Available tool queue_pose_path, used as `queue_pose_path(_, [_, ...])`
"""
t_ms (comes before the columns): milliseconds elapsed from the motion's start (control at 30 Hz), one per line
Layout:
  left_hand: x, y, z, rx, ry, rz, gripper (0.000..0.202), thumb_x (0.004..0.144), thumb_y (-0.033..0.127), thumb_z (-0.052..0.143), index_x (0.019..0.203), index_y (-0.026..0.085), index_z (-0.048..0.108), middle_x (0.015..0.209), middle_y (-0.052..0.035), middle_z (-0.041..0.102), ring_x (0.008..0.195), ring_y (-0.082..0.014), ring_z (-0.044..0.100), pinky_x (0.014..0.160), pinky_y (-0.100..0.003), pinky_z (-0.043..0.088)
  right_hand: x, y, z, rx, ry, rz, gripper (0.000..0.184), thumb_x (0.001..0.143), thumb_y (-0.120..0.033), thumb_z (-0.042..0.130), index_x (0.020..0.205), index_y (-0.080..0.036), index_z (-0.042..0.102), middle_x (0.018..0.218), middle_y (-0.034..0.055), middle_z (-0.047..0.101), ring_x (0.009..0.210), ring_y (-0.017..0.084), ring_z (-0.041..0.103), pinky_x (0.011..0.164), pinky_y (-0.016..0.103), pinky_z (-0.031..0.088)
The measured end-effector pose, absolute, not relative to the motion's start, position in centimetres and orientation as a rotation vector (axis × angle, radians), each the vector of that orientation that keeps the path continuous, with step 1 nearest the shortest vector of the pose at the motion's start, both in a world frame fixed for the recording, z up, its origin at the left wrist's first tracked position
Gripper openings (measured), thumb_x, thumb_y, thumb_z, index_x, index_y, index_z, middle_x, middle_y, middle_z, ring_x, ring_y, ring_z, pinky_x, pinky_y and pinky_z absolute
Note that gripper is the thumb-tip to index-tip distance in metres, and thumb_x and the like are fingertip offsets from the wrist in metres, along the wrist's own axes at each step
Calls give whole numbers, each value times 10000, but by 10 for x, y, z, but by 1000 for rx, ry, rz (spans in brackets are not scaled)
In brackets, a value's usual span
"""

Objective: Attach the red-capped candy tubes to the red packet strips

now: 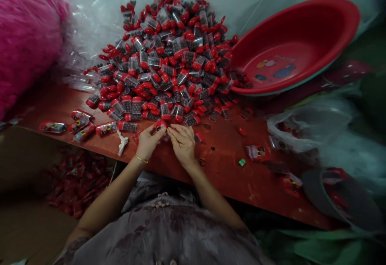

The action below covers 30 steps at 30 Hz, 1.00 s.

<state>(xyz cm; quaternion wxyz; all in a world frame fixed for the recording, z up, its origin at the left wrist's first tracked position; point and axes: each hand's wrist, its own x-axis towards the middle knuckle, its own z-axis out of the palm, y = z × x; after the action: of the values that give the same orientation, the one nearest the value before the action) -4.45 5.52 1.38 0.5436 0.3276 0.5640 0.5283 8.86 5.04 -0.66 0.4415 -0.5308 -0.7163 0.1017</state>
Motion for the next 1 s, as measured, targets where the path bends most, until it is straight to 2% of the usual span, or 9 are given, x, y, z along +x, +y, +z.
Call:
queue_pose_path(233, [-30,64,8,1009,1306,1341,307,660,438,717,708,135,697,624,-9,649,532,-90,517,527,-210,401,99,50,-1,-1327,-1289,900,428,788,-392,617,1157,-175,621,1016,78,699,862,187,644,794,326,505])
queue_pose_path(333, [-28,65,6,1139,1365,1287,301,672,439,704,661,139,673,582,5,616,513,-93,491,504,-214,369,101,52,1,-1286,-1230,987,288,813,-401,567,944,-182,701,820,20,704,731,154,621,700,272,492])
queue_pose_path(467, [-32,66,5,1439,1633,1101,323,700,472,670,640,155,662,541,-6,602,516,-134,524,514,-245,380,107,55,0,-1419,-1246,790,339,847,-419,505,699,-173,686,593,-17,611,559,117,518,563,231,411])
queue_pose_path(567, [-37,69,6,1838,1791,898,327,773,442,600,916,162,690,917,-112,713,864,-257,642,771,-359,462,113,57,1,-1465,-1268,693,336,847,-421,493,730,-172,686,606,-12,621,573,125,524,575,235,404])
queue_pose_path(667, [-37,69,11,2118,1798,831,557,781,411,584,1259,132,525,1410,-202,432,1301,-345,391,1040,-521,281,115,57,3,-1470,-1262,665,327,838,-423,494,726,-171,669,601,-6,629,571,131,531,581,241,407])
queue_pose_path(733, [-34,67,17,2168,1686,878,590,798,409,555,1309,125,476,1482,-194,313,1377,-333,262,1094,-544,172,115,55,3,-1489,-1275,621,339,847,-426,479,684,-176,638,583,0,620,556,130,522,574,244,401])
queue_pose_path(800, [-30,61,22,2077,1497,975,467,840,394,500,1234,151,561,1431,-156,421,1367,-299,299,1111,-512,164,115,52,2,-1510,-1298,564,344,864,-424,453,675,-185,613,591,8,619,563,131,522,574,246,401])
queue_pose_path(867, [-23,53,25,1803,1335,1064,380,858,399,480,1104,171,658,1267,-125,598,1256,-279,464,1078,-462,276,115,49,1,-1541,-1318,504,358,886,-416,411,664,-198,588,599,15,615,573,136,522,578,250,402])
queue_pose_path(1000, [-5,41,26,1182,1243,1135,338,708,434,670,889,156,735,877,-81,732,809,-220,653,792,-345,492,110,42,-2,-1562,-1405,401,385,918,-388,344,651,-211,557,634,36,612,616,157,536,620,277,418])
